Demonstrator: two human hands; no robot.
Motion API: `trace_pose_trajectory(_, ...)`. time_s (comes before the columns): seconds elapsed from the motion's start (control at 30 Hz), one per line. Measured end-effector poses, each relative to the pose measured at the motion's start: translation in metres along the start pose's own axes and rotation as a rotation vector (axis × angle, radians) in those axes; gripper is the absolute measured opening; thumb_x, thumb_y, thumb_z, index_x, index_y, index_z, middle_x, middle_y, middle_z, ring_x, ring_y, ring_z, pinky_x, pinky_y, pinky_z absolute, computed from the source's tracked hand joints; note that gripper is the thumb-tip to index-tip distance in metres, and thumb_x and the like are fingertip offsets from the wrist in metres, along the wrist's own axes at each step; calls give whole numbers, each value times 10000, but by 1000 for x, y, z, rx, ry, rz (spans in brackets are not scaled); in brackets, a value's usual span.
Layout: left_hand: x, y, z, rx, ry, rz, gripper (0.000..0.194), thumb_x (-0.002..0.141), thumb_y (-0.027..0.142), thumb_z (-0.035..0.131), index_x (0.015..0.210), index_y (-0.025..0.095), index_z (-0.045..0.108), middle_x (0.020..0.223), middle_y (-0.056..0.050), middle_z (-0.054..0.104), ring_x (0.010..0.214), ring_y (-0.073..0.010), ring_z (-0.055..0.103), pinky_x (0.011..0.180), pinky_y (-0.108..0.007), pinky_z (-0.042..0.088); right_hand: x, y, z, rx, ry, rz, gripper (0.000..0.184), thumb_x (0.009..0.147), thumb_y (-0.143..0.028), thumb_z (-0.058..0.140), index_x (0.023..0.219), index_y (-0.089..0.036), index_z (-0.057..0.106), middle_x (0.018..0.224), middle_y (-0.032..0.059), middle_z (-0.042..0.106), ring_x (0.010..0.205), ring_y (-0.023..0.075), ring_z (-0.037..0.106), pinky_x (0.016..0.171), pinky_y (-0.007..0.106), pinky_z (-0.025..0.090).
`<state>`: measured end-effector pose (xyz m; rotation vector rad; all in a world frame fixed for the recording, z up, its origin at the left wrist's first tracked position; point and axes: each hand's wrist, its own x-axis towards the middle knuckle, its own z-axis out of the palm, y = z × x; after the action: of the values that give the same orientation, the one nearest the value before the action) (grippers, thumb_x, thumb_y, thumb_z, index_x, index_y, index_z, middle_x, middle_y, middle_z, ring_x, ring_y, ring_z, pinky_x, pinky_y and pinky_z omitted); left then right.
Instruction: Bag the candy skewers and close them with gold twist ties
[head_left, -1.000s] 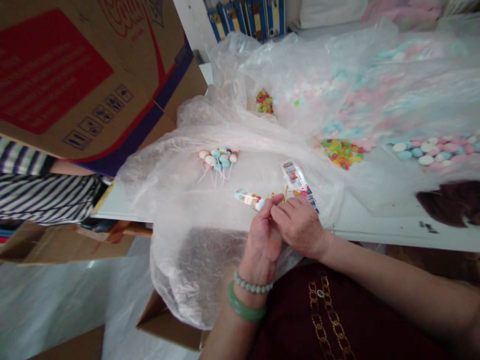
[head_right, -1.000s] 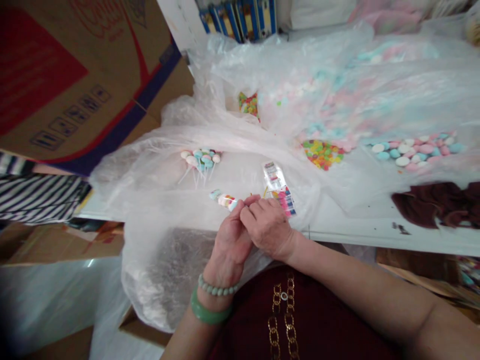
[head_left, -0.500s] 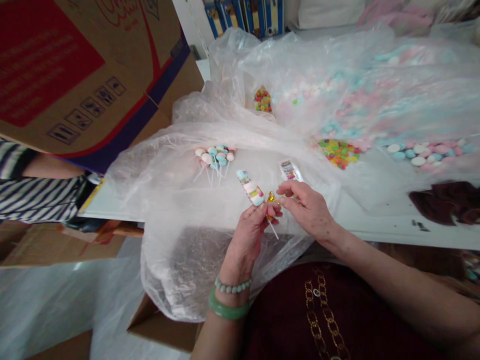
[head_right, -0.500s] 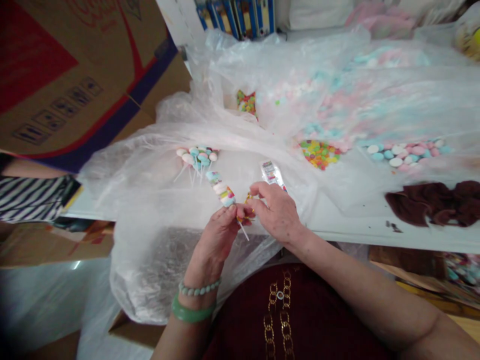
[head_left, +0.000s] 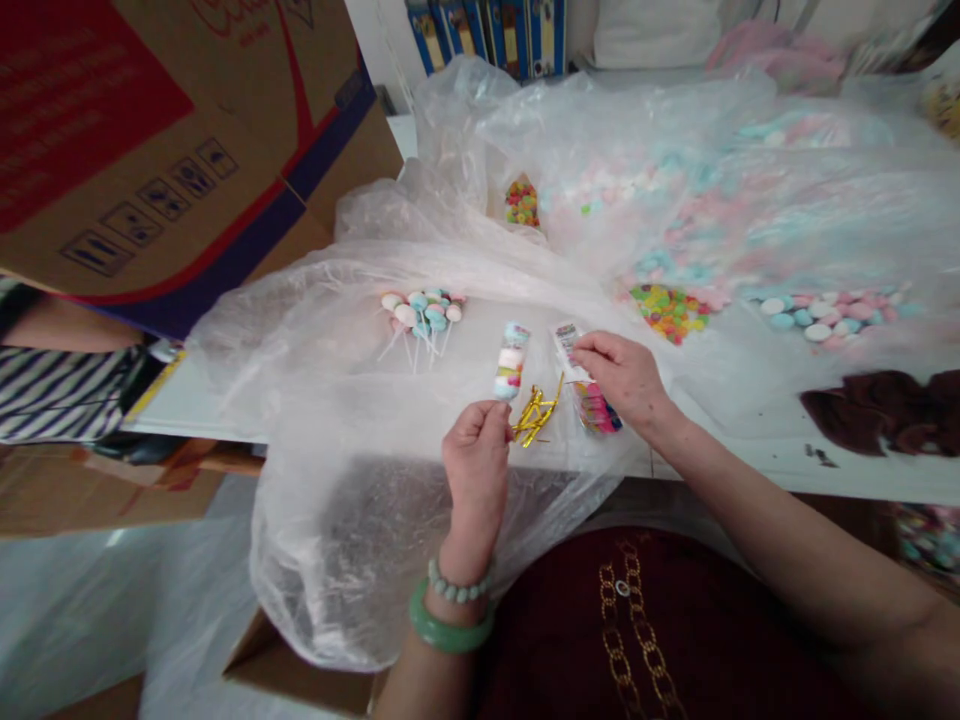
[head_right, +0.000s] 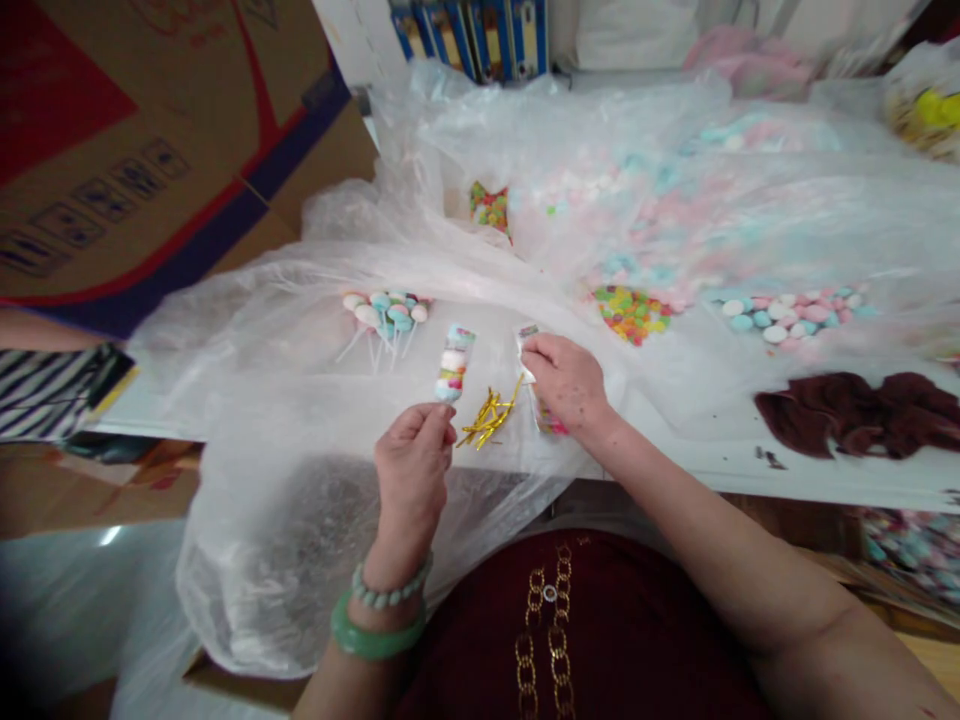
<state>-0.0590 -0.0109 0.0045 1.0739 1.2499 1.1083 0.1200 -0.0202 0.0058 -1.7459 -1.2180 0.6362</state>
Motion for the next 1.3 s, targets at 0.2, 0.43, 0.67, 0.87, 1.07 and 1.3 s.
trace_pose_trajectory(0.2,9,1,-3,-244,-108,-309,174,664,278,671,638,162,543,449,77,410,314,-21,248,321,-164,142,-9,23,8,-715,-100,-178,183,871,-184,479,892,-173,661,975,122,630,948,244,561,752,315,420)
trace_pose_trajectory(0.43,10,-7,-4,-316,-179,-444,233,636,292,713,701,145,543,496,85,421,325,2,232,321,-146,131,-2,38,8,-655,-49,-112,218,878,-194,479,809,-201,686,919,65,665,877,198,591,727,278,409)
trace_pose_trajectory(0.67,2,-13,14,-315,-208,-452,304,651,344,740,680,165,497,500,91,417,341,-8,223,326,-153,138,-29,-5,18,-651,-91,-310,221,901,-209,450,1023,-183,632,794,60,686,726,197,605,638,285,373)
trace_pose_trajectory(0.87,-7,-20,22,-193,-165,-356,309,655,374,747,631,153,533,458,96,366,371,-18,267,365,-157,180,-47,-18,37,-753,-133,-439,200,893,-130,427,818,-163,610,744,93,652,690,204,575,630,313,324)
trace_pose_trajectory(1.07,-3,-18,17,-261,-148,-316,243,701,336,701,670,153,545,488,84,409,378,-21,279,366,-159,190,-48,-12,29,-475,-187,-374,192,899,-170,464,806,-169,632,788,55,665,755,171,586,678,271,368)
trace_pose_trajectory(1.3,-5,-19,21,-298,-166,-349,283,706,356,710,694,163,505,503,87,405,370,-20,253,347,-160,165,-45,-2,30,-248,-103,-155,179,838,-143,498,703,-192,604,710,1,633,696,140,570,652,244,371)
